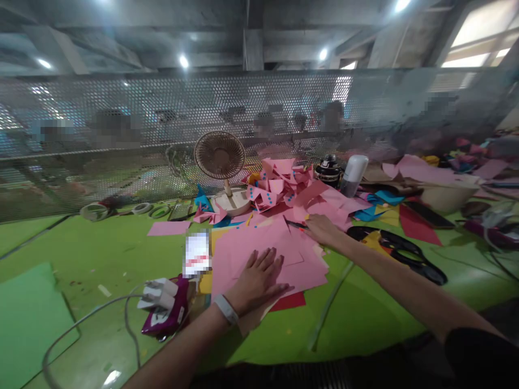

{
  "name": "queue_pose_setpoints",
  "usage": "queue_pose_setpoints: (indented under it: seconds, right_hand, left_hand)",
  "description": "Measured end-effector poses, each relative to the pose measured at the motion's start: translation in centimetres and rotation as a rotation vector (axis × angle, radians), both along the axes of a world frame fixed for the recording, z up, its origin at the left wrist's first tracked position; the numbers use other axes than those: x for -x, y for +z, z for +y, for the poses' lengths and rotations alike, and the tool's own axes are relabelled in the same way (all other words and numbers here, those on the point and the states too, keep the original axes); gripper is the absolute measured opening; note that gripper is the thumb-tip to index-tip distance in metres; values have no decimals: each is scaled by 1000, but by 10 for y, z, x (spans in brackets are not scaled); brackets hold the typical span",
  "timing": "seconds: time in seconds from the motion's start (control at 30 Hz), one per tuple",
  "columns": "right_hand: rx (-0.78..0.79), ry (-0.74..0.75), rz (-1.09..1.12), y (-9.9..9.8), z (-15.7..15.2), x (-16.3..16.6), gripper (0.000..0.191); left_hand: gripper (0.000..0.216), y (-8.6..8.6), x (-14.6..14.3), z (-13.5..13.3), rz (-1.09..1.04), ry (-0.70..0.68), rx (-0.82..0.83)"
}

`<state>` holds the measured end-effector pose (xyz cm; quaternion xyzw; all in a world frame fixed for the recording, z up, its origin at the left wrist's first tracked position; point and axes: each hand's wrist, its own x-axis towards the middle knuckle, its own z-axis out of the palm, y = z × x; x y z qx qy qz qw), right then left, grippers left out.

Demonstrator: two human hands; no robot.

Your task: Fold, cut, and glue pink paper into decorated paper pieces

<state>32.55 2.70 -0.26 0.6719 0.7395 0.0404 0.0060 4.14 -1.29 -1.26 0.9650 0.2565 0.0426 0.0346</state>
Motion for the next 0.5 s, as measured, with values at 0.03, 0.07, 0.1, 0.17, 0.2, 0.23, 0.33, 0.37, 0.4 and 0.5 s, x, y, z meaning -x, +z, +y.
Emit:
queue_pose_setpoints:
  seconds: [0.03, 0.07, 0.1, 0.17, 0.2, 0.23, 0.33, 0.37, 0.4, 0.5]
  right_hand:
    - [9, 5, -9, 2, 1, -3, 28]
    - [20, 7, -16, 3, 2, -5, 28]
    - [32, 5, -20, 4, 2, -7, 27]
    - [52, -3, -19, 4, 1, -11, 28]
    - [58, -6, -15, 4, 1, -13, 28]
    - [63, -8, -9, 3, 0, -14, 28]
    - [69, -13, 15, 2, 0, -17, 27]
    - [67, -17, 23, 2, -1, -18, 26]
    - [62, -21, 32, 2, -2, -19, 25]
    - [27, -36, 51, 5, -11, -23, 21]
  left_hand:
    - [69, 0, 1, 0, 0, 0, -7]
    - [69, -1, 2, 1, -2, 0, -13]
    - [69, -3, 3, 1, -4, 3, -16]
    - [69, -6, 5, 3, -13, 13, -19]
    - [69, -7, 6, 4, -19, 17, -18]
    - [69, -9, 7, 4, -24, 21, -16]
    - [69, -11, 7, 4, -35, 33, -8]
    - [70, -11, 7, 4, -36, 37, -7]
    - [70, -10, 7, 4, -36, 41, -8]
    - [69, -9, 6, 2, -29, 45, -14]
